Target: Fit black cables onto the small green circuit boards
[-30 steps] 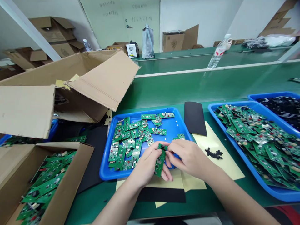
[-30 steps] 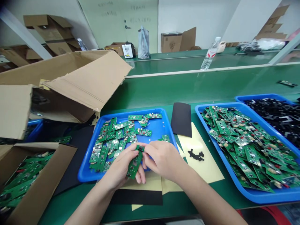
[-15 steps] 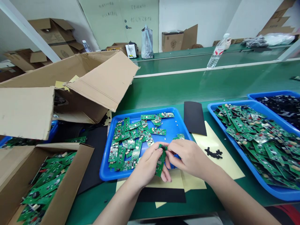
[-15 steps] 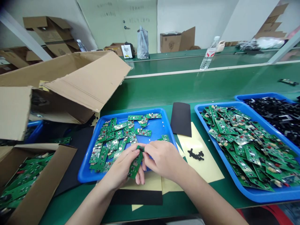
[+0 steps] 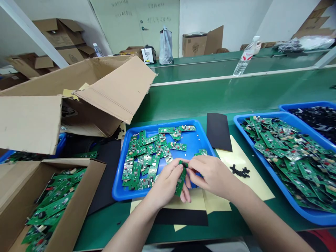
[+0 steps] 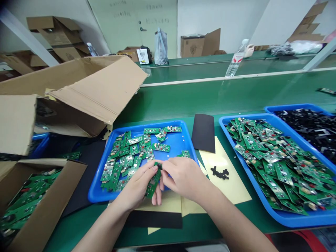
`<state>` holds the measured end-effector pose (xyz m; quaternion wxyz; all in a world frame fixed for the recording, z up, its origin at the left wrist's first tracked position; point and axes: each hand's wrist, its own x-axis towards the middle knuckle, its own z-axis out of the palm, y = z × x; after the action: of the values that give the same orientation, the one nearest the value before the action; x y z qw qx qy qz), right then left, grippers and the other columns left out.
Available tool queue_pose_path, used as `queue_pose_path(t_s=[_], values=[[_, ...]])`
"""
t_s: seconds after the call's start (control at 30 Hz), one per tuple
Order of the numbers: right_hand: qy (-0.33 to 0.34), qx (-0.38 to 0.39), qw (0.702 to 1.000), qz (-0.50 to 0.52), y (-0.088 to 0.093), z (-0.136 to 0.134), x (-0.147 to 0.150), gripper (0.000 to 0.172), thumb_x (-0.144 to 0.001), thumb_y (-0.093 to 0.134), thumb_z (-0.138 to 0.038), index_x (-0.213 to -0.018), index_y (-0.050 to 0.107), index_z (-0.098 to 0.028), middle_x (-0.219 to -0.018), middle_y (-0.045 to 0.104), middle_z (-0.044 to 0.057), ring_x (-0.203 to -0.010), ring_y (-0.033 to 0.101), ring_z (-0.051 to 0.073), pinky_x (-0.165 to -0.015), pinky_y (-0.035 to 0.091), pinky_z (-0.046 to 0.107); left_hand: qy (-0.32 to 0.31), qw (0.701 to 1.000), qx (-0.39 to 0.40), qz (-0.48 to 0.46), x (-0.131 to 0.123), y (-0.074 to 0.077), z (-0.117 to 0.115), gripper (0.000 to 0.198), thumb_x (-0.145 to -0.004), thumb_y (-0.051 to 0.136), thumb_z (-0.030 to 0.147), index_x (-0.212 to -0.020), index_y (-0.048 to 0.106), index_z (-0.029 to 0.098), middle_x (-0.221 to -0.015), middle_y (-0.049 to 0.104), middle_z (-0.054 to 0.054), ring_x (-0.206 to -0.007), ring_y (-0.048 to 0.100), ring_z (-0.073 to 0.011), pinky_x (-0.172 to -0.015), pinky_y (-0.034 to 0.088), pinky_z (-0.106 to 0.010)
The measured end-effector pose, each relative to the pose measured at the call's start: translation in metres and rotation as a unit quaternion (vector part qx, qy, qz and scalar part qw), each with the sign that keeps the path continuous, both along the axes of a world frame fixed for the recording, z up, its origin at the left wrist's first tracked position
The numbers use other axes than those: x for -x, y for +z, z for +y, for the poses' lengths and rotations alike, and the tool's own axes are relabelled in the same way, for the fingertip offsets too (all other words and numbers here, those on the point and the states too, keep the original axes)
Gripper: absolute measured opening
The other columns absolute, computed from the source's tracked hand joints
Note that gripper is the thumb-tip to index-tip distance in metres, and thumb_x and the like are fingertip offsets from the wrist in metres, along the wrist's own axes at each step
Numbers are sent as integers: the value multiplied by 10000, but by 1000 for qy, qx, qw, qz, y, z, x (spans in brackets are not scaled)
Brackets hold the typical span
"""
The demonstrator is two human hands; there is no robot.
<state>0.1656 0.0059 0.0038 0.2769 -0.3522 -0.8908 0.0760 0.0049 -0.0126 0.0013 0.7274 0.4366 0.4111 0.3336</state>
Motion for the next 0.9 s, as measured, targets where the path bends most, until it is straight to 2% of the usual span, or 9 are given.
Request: queue_pose_path(t_s=[0.2, 0.33, 0.63, 0.9], values=[[-25, 18, 1000, 8, -1, 1, -4, 241, -903, 400, -161, -697, 524, -174, -618, 575, 14, -553, 504, 130, -524, 350, 250, 8, 999, -23, 25, -1, 5, 0, 216, -911, 410, 334, -796, 489, 169, -488, 538, 49, -322, 515, -87, -318, 385, -158], [-32, 0, 999, 15, -1, 4, -7, 238, -896, 398, -146, -697, 525, -177, -629, 575, 19, -565, 508, 132, -530, 359, 250, 1, 999, -26, 45, -1, 8, 1, 276, -904, 425, 375, -701, 438, 189, -453, 536, 44, -303, 475, -82, -320, 369, -171], [-56, -92, 993, -53, 2, 6, -10, 317, -956, 375, -196, -722, 586, -164, -632, 567, 35, -566, 491, 150, -521, 335, 267, -17, 997, -48, 58, 1, 9, 2, 274, -922, 395, 343, -705, 448, 185, -428, 522, 50, -297, 461, -80, -322, 347, -168], [-50, -117, 992, -7, 3, 5, -10, 304, -940, 400, -151, -710, 600, -166, -730, 605, 60, -603, 512, 136, -544, 378, 256, -37, 997, -50, 48, 3, 8, 1, 246, -923, 407, 380, -800, 475, 178, -474, 540, 55, -306, 464, -75, -313, 336, -159]])
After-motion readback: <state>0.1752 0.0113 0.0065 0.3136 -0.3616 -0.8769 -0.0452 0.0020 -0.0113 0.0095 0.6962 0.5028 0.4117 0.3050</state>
